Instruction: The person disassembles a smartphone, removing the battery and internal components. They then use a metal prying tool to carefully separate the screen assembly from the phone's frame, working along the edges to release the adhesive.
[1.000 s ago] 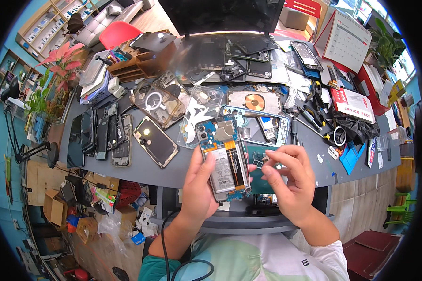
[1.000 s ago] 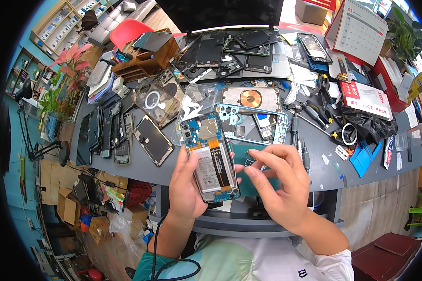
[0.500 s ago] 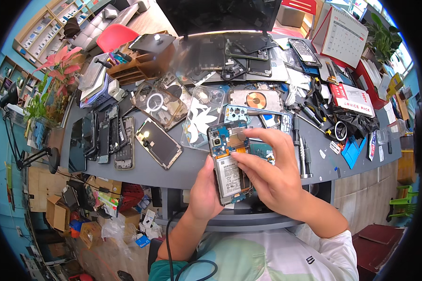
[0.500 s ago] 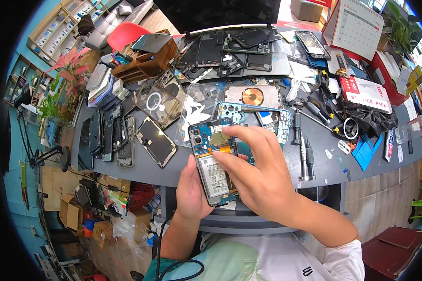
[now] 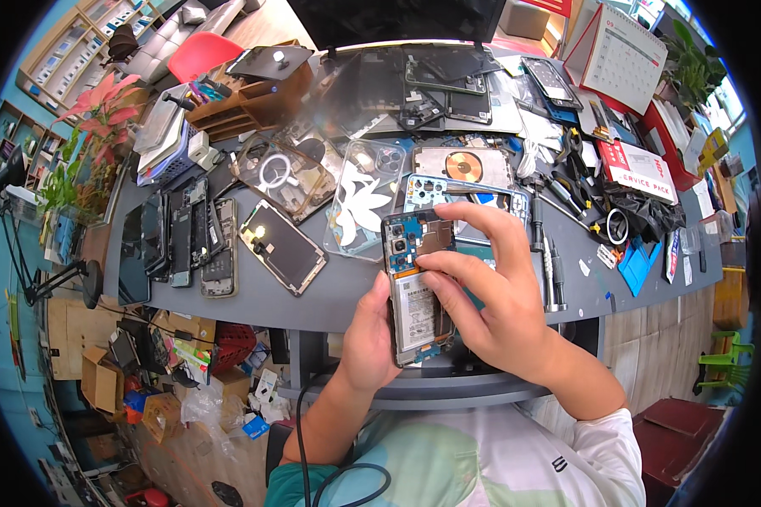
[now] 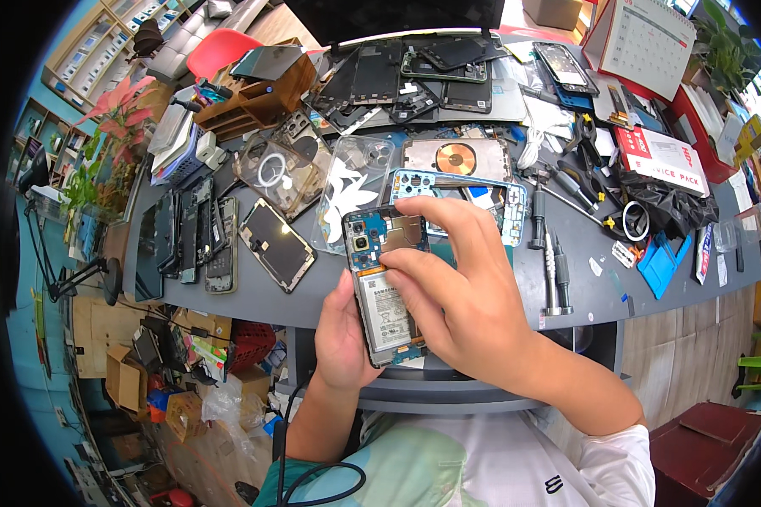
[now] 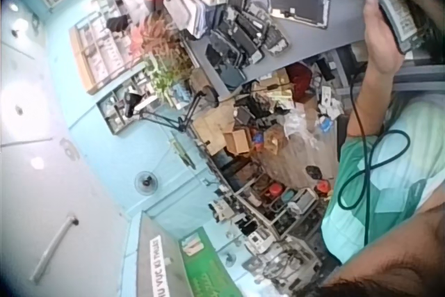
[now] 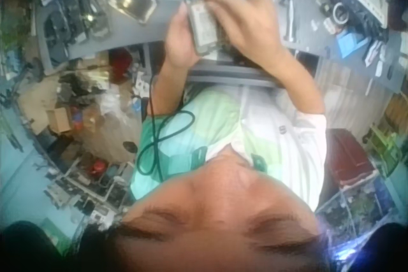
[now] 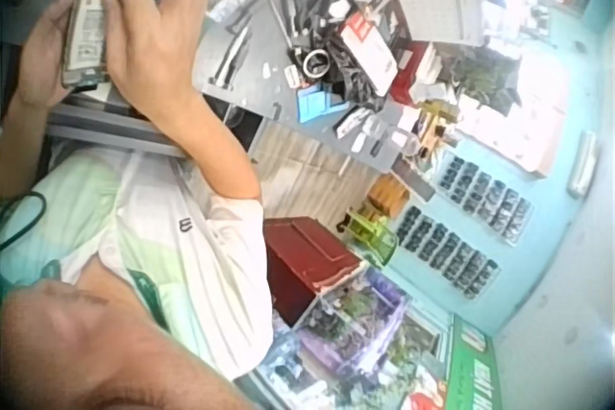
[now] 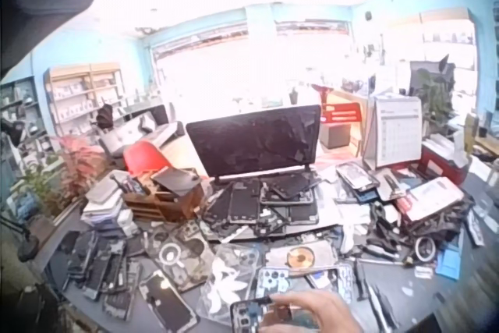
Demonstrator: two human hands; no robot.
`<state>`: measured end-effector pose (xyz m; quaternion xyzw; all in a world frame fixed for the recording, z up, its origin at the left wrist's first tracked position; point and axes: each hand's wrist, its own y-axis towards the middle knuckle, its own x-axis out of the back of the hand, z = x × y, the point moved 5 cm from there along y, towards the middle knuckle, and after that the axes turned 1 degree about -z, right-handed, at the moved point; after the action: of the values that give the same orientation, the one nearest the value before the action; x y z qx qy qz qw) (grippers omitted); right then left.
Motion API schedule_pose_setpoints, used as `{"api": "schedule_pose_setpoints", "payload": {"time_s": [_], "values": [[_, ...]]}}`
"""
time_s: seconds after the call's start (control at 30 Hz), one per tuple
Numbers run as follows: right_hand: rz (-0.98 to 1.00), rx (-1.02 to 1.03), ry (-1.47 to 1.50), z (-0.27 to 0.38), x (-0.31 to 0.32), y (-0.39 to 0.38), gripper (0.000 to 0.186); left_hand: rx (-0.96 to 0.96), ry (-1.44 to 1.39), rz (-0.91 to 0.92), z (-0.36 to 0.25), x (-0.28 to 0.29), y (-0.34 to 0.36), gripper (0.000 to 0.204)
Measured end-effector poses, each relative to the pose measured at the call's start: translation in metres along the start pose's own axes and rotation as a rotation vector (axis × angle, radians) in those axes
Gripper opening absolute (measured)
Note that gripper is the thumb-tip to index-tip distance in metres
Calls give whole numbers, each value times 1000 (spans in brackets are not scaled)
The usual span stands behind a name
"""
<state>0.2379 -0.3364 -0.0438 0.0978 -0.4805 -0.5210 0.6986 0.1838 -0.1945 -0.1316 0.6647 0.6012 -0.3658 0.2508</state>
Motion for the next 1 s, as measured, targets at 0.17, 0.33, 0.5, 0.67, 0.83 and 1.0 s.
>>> {"api": "schedule_pose_setpoints", "payload": {"time_s": [0.17, 0.33, 0.5, 0.67, 0.83, 1.0], "values": [[31, -85, 68, -3, 0, 1, 22, -7, -2, 42, 0, -2, 1, 63], [47, -45, 32, 0, 1, 7, 19, -34, -101, 177, 1, 0, 4, 68], [53, -34, 43, -1, 0, 13, 19, -29, -90, 154, 1, 1, 3, 69], [82, -72, 51, -1, -1, 18, 18, -37, 38, 62, -4, -4, 1, 62], [86, -63, 21, 0, 2, 21, 17, -43, 68, 55, -4, -6, 3, 61], [105, -70, 35, -1, 1, 22, 16, -38, 96, 19, -4, -6, 2, 62]]}}
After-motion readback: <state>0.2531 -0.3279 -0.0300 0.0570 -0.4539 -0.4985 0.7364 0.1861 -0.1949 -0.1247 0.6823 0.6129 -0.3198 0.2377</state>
